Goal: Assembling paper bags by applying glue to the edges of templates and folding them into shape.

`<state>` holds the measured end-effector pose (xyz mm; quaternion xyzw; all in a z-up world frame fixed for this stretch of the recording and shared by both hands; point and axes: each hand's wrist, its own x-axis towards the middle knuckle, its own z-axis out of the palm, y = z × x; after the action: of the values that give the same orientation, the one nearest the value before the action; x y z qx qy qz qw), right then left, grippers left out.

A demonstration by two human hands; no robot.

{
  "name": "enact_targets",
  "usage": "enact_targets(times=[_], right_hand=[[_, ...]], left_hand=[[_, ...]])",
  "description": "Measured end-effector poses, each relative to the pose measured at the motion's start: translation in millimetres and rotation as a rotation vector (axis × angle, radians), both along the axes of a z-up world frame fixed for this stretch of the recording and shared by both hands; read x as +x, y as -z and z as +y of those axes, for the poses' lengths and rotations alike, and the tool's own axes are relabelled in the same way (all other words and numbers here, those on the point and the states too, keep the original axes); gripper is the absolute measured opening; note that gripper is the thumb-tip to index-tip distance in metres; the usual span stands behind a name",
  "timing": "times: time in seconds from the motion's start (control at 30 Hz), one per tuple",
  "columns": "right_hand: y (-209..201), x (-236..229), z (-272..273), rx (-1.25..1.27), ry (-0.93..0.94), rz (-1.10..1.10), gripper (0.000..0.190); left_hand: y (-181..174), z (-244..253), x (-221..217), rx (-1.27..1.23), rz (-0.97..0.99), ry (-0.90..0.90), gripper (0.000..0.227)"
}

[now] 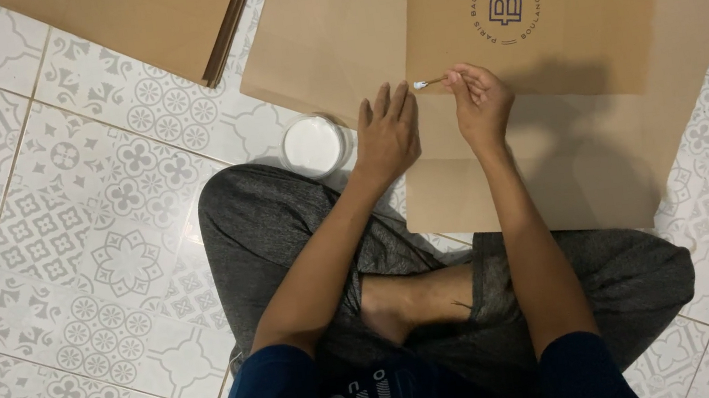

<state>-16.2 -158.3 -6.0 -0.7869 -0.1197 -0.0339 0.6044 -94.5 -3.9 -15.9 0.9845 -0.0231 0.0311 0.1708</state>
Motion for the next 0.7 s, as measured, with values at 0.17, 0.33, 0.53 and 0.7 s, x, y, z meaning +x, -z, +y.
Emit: enact_targets(times=[0.17, 0.33, 0.53, 0.7], right_hand=[[-6, 0, -5, -0.032, 0.009, -0.017, 0.018], [0, 3, -11, 0.012, 0.039, -0.009, 0.017], [3, 1, -1, 0.039, 0.0, 0.007, 0.017], [-3, 3, -9, -0.068, 0.054, 0.001, 0.016]], left_hand=[[1, 0, 0, 0.013, 0.013, 0.009, 0.057], [2, 0, -1, 0.004, 0.011, 0.008, 0.056], [2, 0, -2, 0.02, 0.016, 0.012, 0.059], [2, 0, 0, 0.005, 0.023, 0.009, 0.058]])
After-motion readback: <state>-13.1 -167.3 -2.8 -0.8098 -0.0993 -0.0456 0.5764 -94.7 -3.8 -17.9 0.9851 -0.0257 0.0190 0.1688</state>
